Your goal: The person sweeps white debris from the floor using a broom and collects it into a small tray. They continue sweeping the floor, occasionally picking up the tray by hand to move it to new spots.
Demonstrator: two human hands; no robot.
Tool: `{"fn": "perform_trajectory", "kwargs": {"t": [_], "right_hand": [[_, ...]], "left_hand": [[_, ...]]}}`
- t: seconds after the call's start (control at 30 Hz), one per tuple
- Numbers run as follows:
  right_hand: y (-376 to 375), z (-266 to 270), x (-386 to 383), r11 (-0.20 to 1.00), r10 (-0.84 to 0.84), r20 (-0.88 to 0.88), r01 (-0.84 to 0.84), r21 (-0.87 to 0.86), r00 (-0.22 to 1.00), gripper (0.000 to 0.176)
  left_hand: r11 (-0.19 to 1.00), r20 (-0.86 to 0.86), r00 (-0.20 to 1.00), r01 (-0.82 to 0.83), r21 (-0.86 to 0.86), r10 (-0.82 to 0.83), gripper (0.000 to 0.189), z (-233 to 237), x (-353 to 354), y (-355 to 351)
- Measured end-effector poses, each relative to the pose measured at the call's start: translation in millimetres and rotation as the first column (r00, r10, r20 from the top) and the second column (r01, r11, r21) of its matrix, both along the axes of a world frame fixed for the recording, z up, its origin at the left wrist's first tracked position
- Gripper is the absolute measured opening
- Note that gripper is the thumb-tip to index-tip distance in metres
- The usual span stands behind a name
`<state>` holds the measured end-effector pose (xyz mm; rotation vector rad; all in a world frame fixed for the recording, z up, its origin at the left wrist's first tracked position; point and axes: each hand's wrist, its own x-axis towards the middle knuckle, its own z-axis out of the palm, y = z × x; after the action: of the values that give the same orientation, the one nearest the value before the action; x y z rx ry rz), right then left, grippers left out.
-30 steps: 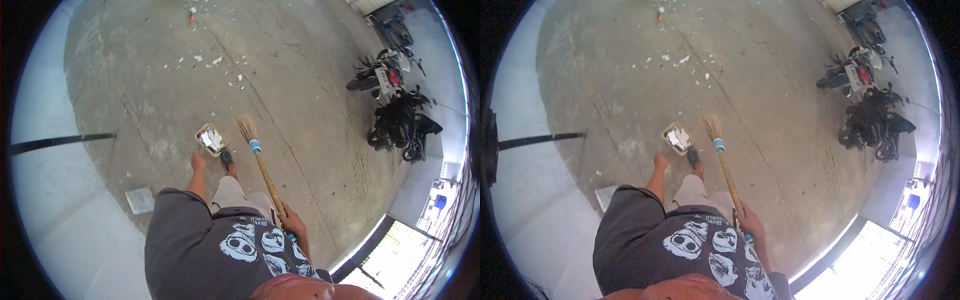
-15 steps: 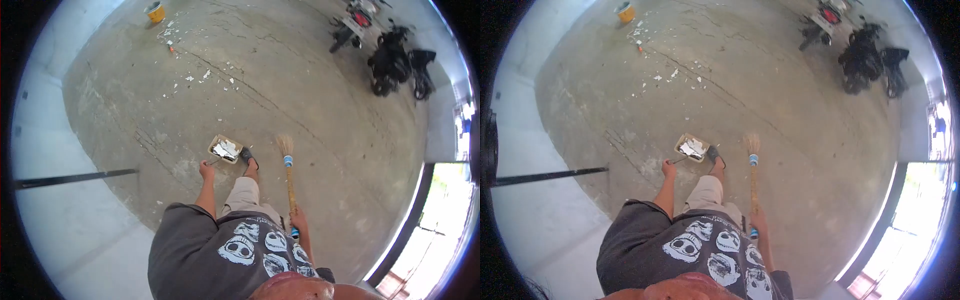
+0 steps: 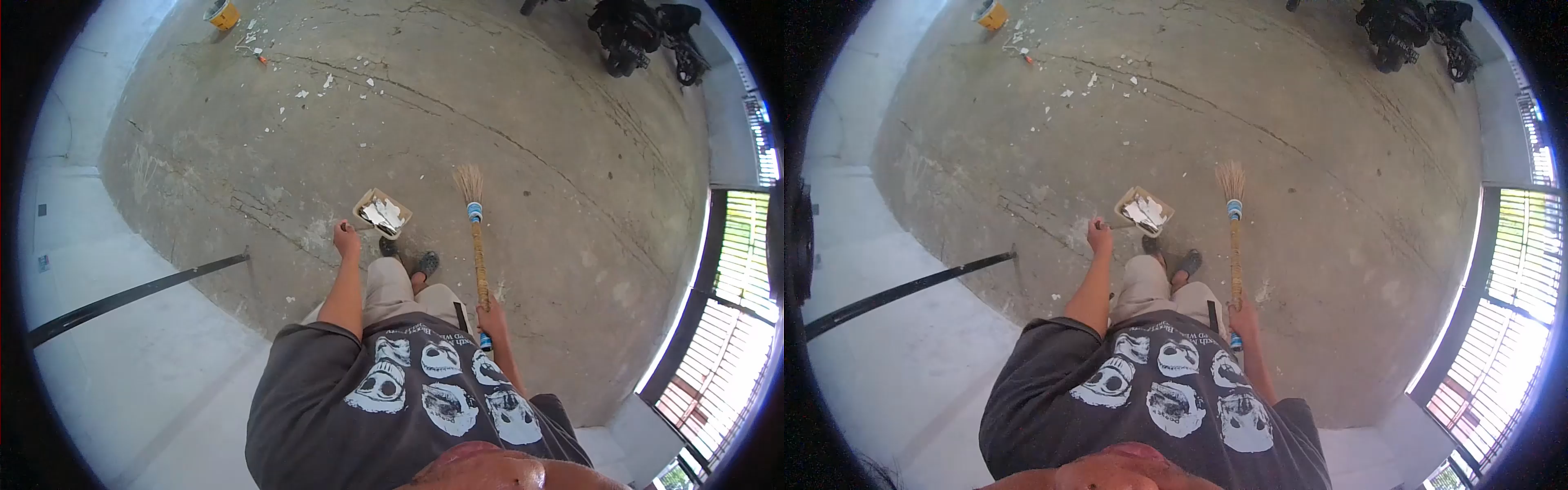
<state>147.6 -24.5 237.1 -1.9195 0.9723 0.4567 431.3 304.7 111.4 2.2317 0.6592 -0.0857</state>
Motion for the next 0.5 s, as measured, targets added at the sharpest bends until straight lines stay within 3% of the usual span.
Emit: {"fn": "perform_trajectory", "kwargs": {"t": [0.07,0.23,0.33,0.5], "right_hand": [[9,2,5,1.0,0.012,-0.113,-0.012,-0.005,0.994,0.058],[29,-31,19,0.987,0.116,-0.047,-0.121,-0.11,0.992,0.061],[41,-29,39,0.955,0.229,-0.145,-0.251,-0.159,0.962,0.062],[75,45,88,0.887,0.404,-0.318,-0.452,-0.092,0.858,0.062]], "left_hand": [[1.0,0.006,1.0,0.013,0.009,-0.013,0.022,-7,-9,3],[0.999,0.022,0.999,0.043,-0.007,-0.043,0.019,-25,-22,0],[0.985,0.04,0.999,0.007,-0.173,0.0,0.02,-38,-23,-1],[0.98,-0.064,0.997,0.023,-0.199,-0.036,0.018,-75,-13,-2]]}}
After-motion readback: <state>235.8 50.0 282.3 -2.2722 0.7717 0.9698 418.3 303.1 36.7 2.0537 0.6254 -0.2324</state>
